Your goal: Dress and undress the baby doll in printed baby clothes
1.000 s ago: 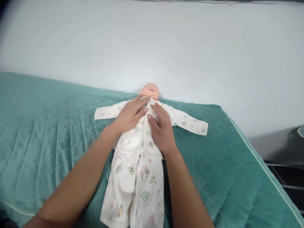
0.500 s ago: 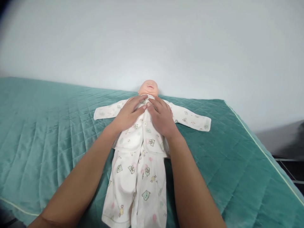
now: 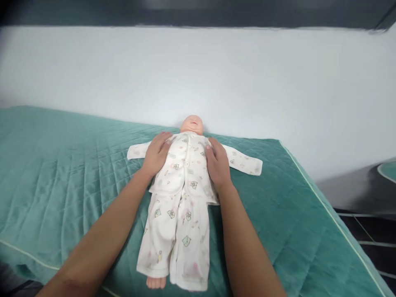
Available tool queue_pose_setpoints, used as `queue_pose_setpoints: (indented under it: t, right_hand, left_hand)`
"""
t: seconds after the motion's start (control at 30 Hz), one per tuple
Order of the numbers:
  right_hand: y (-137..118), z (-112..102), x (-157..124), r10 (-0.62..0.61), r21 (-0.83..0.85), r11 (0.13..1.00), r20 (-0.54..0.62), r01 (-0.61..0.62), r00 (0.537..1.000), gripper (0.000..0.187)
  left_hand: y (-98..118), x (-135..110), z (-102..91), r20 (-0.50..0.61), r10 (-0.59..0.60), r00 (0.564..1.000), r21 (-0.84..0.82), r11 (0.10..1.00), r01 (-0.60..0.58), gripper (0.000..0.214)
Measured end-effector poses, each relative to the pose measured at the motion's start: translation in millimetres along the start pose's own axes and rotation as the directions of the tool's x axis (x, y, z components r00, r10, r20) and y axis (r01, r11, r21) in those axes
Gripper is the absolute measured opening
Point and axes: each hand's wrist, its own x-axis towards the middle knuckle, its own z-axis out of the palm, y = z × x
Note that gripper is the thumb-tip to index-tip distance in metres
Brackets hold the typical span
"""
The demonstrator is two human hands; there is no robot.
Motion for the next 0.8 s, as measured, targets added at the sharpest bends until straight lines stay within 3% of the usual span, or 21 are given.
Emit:
queue_pose_setpoints:
  t: [0.13,0.27,0.33,0.43,0.8]
  right_hand:
    - [28.8,-20.2,-16.6,0.033,-0.415,0.91,0.012,-0.025,0.999,0.057]
    - [52.6,-63.4,-38.6,0.213,-0.666,0.733,0.03,-0.139,0.977,0.062]
    - [62.6,-84.1,-46.9,0.292,-0.72,0.669,0.025,-0.186,0.956,0.063]
    - [71.2,-101.1,-54.3,0.319,-0.75,0.634,0.032,-0.188,0.947,0.064]
    - [65.3,-97.7,-58.9,0.363,-0.768,0.581,-0.051,-0.269,0.93,0.068]
  left_hand:
    - [-29.9,-25.8,-22.8,0.064,-0.193,0.979,0.371,0.915,0.157,0.05]
    - [-48.5,-45.7,-52.8,0.08,-0.362,0.929,0.534,0.802,0.267,0.064]
    - [-53.4,-50.2,-62.9,0.028,-0.44,0.898,0.562,0.75,0.35,0.064]
    - [-57.0,-51.7,-67.9,-0.032,-0.491,0.871,0.572,0.705,0.419,0.059]
    - [-67.1,-49.5,-71.4,-0.064,-0.448,0.892,0.476,0.772,0.422,0.054]
